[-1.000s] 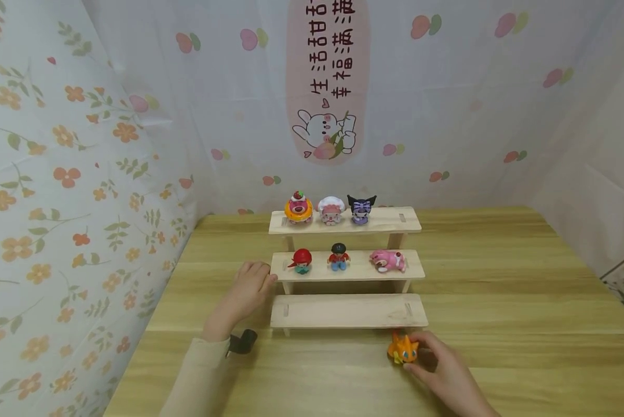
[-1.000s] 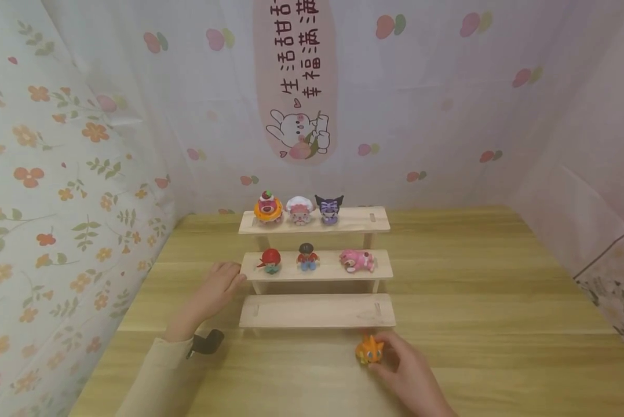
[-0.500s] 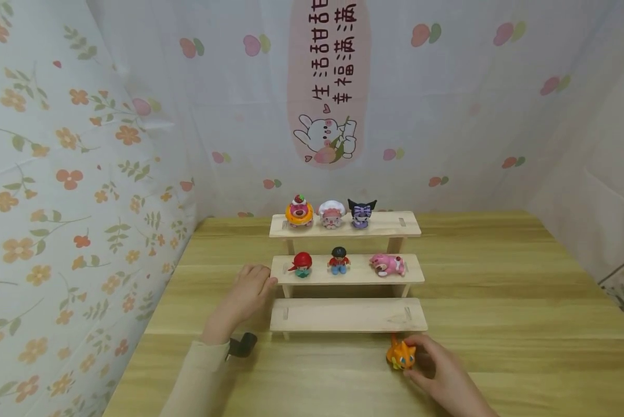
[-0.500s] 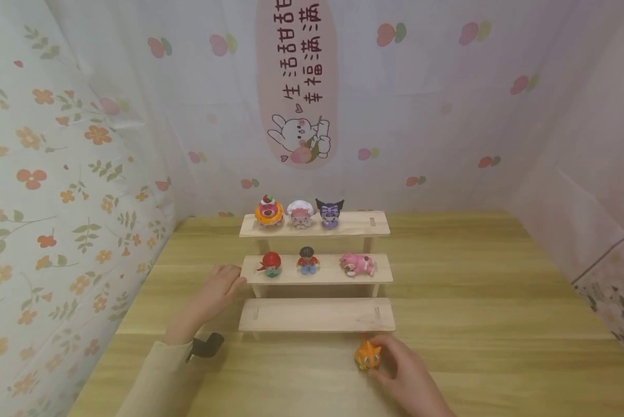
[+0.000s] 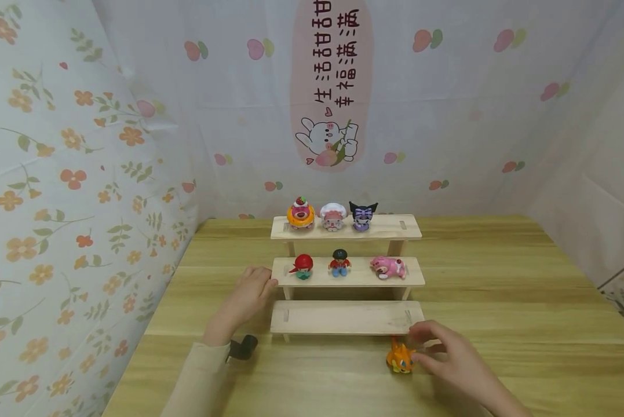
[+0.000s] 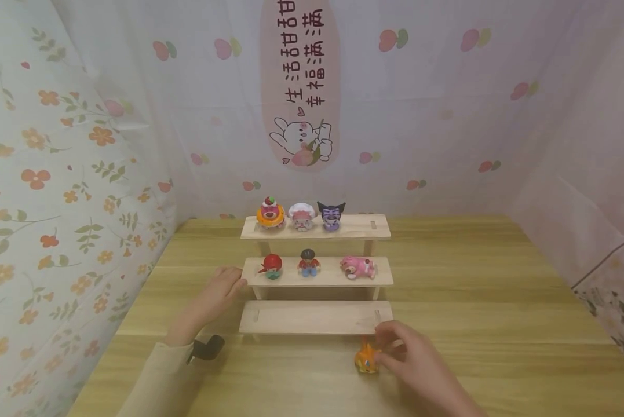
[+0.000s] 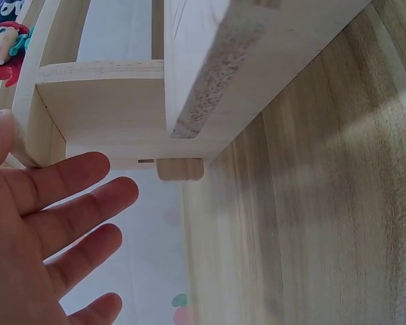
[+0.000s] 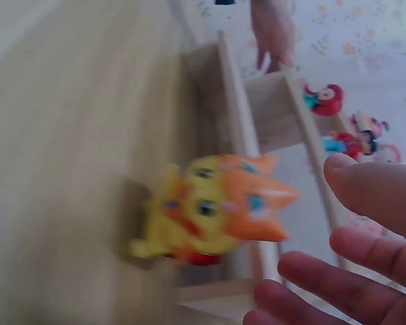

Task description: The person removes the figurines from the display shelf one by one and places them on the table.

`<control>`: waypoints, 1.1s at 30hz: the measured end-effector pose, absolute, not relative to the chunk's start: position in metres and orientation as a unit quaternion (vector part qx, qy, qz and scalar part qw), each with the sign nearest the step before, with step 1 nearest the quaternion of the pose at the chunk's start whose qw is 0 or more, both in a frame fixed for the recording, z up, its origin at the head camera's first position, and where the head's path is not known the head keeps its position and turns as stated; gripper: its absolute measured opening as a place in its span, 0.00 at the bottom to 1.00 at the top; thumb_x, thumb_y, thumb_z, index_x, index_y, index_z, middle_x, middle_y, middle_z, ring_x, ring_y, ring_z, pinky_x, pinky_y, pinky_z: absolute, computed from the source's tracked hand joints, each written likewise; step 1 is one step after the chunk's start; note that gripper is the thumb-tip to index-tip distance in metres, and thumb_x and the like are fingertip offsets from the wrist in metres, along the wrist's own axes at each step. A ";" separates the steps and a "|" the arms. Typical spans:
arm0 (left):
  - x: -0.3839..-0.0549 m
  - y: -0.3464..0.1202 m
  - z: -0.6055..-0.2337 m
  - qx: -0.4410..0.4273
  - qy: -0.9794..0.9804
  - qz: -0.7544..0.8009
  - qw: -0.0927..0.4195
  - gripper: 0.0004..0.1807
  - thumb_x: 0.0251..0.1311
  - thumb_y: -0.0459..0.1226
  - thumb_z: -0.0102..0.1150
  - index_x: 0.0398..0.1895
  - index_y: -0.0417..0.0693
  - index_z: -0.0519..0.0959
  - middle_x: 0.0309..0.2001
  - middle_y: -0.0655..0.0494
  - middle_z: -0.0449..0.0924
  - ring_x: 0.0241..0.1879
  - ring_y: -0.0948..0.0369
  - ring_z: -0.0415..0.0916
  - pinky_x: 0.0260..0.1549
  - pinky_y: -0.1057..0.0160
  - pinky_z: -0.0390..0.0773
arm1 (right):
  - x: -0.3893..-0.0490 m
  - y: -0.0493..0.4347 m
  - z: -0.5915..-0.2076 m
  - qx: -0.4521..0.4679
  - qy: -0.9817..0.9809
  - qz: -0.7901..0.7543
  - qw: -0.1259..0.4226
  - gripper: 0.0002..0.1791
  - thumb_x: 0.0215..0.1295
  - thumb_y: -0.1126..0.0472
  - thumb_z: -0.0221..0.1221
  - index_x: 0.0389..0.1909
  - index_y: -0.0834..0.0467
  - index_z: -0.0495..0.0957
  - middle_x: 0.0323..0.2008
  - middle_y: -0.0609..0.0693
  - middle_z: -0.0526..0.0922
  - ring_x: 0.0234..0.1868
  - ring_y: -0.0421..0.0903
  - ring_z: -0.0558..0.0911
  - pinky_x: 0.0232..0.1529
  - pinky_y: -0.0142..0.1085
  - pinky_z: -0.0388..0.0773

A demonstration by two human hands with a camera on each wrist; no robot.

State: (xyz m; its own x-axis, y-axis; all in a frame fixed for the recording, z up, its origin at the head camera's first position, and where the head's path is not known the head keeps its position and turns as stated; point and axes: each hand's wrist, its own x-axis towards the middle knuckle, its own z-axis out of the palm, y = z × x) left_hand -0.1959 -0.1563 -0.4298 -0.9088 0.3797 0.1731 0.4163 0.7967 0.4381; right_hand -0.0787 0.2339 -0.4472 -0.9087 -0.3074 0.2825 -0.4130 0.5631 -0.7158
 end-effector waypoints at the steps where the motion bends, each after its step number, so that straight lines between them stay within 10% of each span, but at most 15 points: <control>1: -0.196 -0.156 -0.430 -0.210 -0.947 -0.241 0.038 0.10 0.71 0.37 0.46 0.40 0.39 0.75 0.47 0.45 0.78 0.56 0.46 0.67 0.58 0.45 0.64 | -0.081 0.234 -0.444 0.215 -0.882 0.412 0.082 0.19 0.50 0.66 0.70 0.43 0.59 0.77 0.37 0.51 0.83 0.38 0.36 0.80 0.33 0.35 0.81; 18: -0.196 -0.156 -0.430 -0.208 -0.945 -0.249 0.035 0.11 0.71 0.38 0.46 0.41 0.38 0.75 0.46 0.44 0.79 0.55 0.45 0.67 0.58 0.46 0.65 | -0.134 0.230 -0.389 0.258 -0.901 0.320 0.138 0.13 0.54 0.65 0.68 0.39 0.52 0.79 0.36 0.40 0.83 0.36 0.36 0.81 0.36 0.36 0.81; 33: -0.196 -0.155 -0.429 -0.208 -0.945 -0.250 0.035 0.09 0.71 0.37 0.47 0.36 0.41 0.74 0.44 0.46 0.79 0.55 0.46 0.66 0.58 0.46 0.65 | -0.169 0.220 -0.364 0.227 -0.907 0.297 0.194 0.12 0.53 0.68 0.68 0.38 0.59 0.80 0.35 0.50 0.85 0.38 0.50 0.83 0.40 0.49 0.80</control>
State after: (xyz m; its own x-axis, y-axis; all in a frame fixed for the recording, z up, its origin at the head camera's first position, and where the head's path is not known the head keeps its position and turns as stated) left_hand -0.1961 -0.1552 -0.4289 -0.9111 0.3754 0.1704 0.4106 0.7886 0.4577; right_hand -0.1689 0.2201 -0.3642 -0.8217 -0.2958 0.4871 -0.5267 0.7207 -0.4508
